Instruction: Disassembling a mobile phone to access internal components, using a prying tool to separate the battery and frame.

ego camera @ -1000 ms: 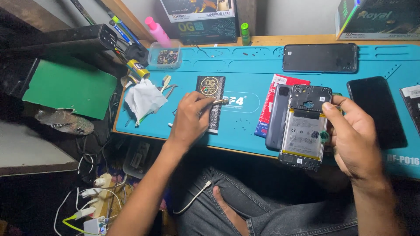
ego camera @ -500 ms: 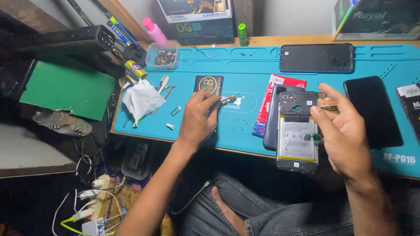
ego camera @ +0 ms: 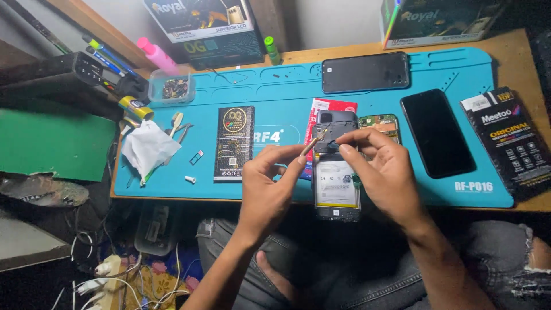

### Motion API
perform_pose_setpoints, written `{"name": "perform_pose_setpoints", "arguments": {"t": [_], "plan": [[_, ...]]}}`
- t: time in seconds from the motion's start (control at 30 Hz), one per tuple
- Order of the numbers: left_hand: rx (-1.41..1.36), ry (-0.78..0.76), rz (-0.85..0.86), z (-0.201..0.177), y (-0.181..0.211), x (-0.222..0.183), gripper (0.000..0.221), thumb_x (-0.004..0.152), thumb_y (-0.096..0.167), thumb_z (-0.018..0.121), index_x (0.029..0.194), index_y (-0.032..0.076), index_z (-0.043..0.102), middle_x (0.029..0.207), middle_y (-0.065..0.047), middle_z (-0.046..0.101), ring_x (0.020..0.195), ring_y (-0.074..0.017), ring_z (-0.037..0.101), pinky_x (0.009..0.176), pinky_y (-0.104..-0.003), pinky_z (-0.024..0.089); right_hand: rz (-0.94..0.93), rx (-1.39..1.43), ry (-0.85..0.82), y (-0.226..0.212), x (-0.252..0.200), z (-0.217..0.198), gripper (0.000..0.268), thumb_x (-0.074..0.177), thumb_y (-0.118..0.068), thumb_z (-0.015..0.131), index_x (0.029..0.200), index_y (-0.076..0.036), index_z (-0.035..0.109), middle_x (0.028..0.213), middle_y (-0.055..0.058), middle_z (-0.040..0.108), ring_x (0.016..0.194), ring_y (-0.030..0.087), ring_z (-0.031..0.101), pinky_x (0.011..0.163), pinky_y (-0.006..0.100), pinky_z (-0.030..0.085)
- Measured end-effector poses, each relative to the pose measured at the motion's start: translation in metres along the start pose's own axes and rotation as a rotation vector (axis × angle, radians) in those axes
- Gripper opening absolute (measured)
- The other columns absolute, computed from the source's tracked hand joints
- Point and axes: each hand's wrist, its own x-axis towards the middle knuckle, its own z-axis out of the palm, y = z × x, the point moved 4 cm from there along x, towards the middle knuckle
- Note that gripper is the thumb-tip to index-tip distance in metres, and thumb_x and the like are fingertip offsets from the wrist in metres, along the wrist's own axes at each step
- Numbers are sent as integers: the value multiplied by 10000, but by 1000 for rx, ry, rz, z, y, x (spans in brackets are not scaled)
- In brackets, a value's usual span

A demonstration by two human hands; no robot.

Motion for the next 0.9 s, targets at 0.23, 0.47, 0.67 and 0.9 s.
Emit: {"name": "perform_pose_setpoints", "arguments": {"t": [0.23,0.47,0.67,0.9], "plan": [[28,14,10,24,17,-8,198,952,108,803,1139,100,868,930,-105,771,887,-157,724,738,-285,583,5,0,-22,3,0,-2,232,994,-108,745,1167,46,745,970,220,793,851,254,803,675,371,676],[47,17,12,26,23,-11,205,960,97,787,1150,73,862,926,-138,759,890,-199,722,749,-346,605,-30,-15,-25,9,2,-5,191,1025,-130,725,1113,37,753,987,219,788,946,281,821,713,403,695],[43,43,88,22,22,-11,195,982,85,743,1137,66,859,866,-132,736,791,-188,684,660,-335,561,-35,-28,-41,9,3,-6,162,1029,-109,712,1120,20,752,990,206,788,965,269,809,726,396,693],[183,46,204,8,22,-12,153,946,92,748,1019,122,880,760,-80,727,635,-124,612,545,-287,494,-36,-48,-39,4,4,-8,158,1032,-104,709,1123,18,749,989,203,791,949,266,809,716,388,687]]}}
